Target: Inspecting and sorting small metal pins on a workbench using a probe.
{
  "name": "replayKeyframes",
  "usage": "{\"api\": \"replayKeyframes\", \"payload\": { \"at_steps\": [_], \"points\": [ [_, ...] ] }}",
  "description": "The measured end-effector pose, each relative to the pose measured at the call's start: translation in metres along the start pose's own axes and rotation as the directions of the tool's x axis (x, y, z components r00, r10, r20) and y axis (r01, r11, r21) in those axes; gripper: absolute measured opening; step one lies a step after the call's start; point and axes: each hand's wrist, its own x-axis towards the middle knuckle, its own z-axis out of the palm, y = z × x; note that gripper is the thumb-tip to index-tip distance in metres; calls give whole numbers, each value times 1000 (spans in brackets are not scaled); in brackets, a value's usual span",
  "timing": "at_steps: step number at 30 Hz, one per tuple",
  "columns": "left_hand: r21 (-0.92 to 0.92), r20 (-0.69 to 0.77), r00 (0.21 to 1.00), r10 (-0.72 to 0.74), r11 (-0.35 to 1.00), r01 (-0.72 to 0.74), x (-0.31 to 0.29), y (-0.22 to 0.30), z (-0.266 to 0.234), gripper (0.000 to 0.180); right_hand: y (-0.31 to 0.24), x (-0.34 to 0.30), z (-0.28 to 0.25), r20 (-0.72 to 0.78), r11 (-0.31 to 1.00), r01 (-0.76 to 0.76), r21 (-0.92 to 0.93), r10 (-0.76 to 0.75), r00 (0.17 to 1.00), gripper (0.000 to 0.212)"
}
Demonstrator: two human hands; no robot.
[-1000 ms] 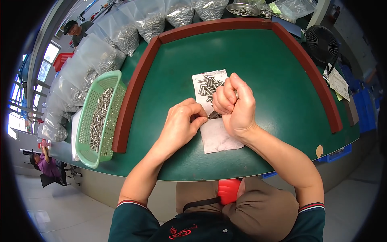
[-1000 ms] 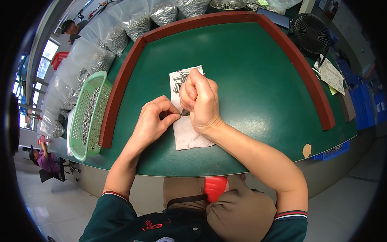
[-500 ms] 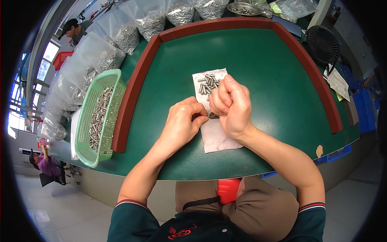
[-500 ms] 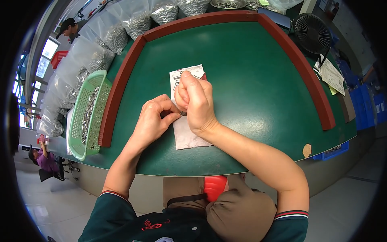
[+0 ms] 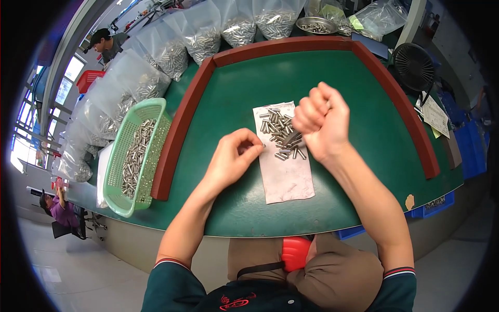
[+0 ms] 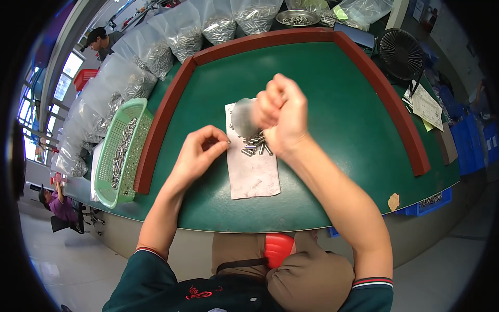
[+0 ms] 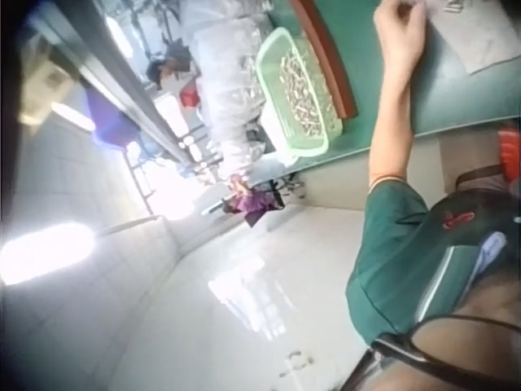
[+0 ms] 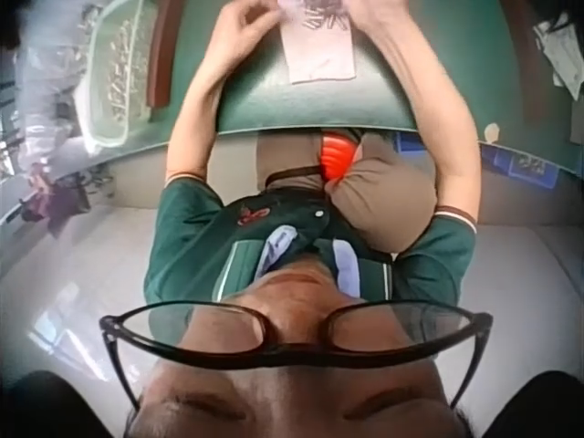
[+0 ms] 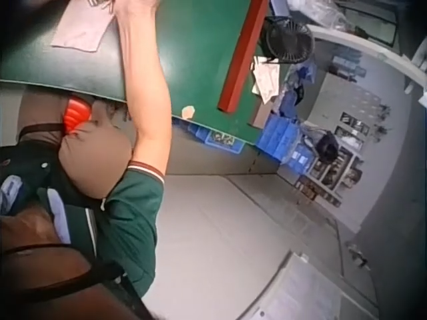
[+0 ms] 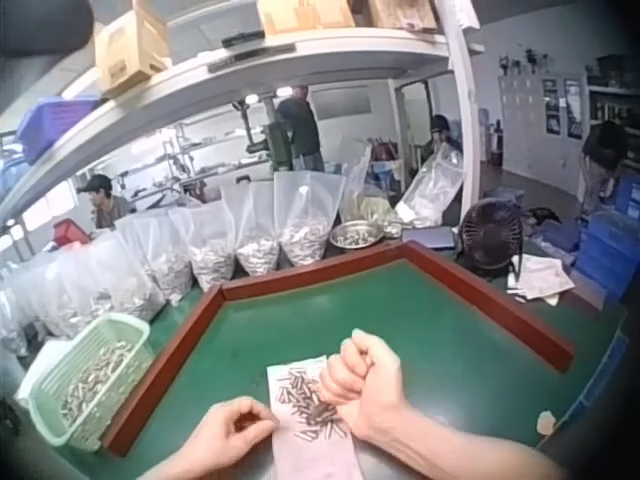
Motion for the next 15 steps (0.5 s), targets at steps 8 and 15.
{"api": "replayKeyframes", "payload": {
  "at_steps": [8,15],
  "points": [
    [-867,168,960,-223,429,252,19,-15,-13,19,-45,30,-63,-142,967,26,254,11,990,37],
    [197,-237,970,59,980,-11,33,-10,10,14,-39,30,-62,-131,981,-15,194,41,991,37]
  ]
}}
